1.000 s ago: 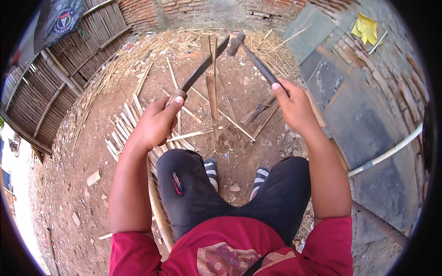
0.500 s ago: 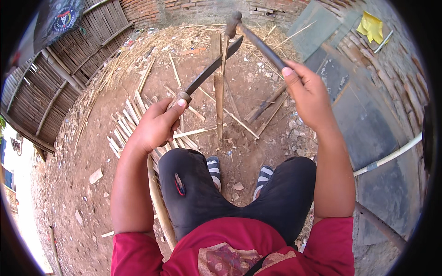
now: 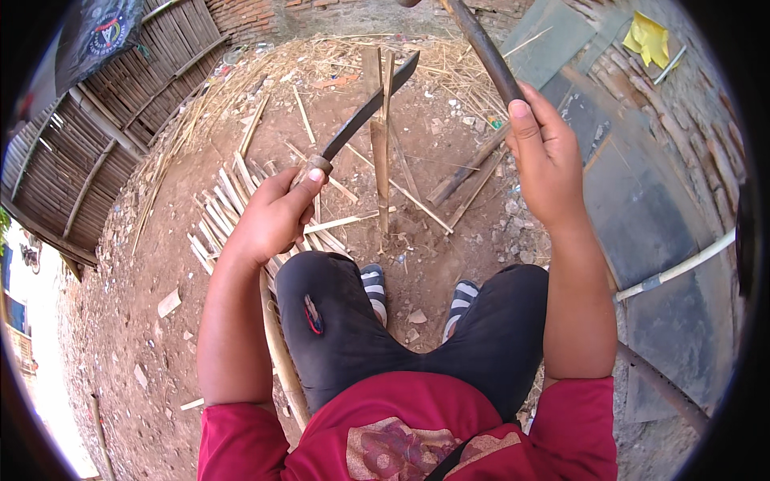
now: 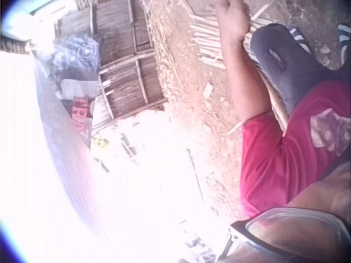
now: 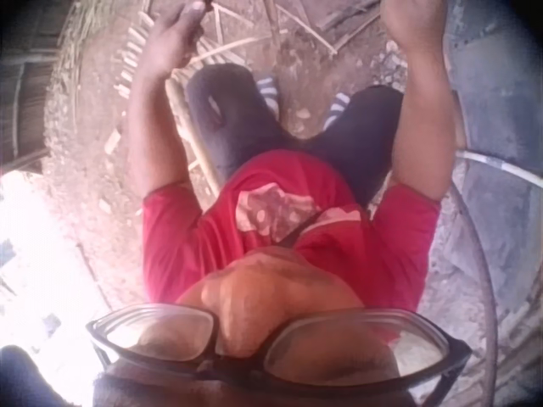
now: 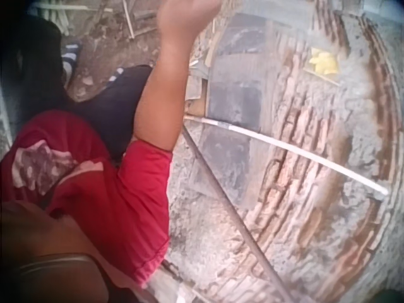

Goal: The person shapes and thins bamboo strips using a large blade and a hammer, striking the back of the blade to shave off layers of wood while working in an outdoor dirt workspace.

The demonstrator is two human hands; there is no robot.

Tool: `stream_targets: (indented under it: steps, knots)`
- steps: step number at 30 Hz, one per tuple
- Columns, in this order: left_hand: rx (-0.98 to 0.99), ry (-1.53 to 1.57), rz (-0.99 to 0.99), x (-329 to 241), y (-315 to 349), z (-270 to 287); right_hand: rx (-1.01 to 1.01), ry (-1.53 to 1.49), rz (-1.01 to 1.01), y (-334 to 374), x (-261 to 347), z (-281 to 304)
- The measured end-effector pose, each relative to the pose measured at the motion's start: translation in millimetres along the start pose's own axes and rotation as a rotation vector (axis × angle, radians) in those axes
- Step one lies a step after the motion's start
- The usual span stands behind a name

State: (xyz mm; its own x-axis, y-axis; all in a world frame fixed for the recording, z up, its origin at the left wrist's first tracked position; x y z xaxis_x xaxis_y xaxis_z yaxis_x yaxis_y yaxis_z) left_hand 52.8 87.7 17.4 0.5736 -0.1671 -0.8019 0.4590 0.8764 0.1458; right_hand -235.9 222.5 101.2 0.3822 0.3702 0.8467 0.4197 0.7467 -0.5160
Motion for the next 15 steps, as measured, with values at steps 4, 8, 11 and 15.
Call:
stream_targets:
  steps: [4,8,11,15]
  knots:
    - [0.002,0.007,0.022,-1.8,0.6,0.0,0.067,0.128,-0.038,6.9,-30.1,-8.2]
    - [0.012,-0.003,0.010,2.6,-2.5,-0.3,0.047,-0.048,-0.122,8.1,-19.0,1.4]
    - [0.010,0.009,0.011,2.7,-0.5,-2.1,-0.025,-0.010,0.009,3.4,1.8,2.9]
    - [0.023,0.007,0.017,-1.6,-1.6,-7.4,0.143,0.180,-0.064,-1.7,-46.4,-7.2]
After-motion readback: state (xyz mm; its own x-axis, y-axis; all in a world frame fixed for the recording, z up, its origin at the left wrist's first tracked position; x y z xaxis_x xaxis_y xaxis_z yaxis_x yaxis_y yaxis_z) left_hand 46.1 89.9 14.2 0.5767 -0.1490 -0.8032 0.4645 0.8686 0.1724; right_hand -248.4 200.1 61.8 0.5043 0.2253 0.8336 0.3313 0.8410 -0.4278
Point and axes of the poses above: each hand's wrist, its own y-axis away from the middle knuckle, its own z-axis out of the back of the hand, x = y × z, the point moved 10 cm from there along -y, towards the middle knuckle, and after that the axes turned 9 degrees about -y, right-handed, at the moved point
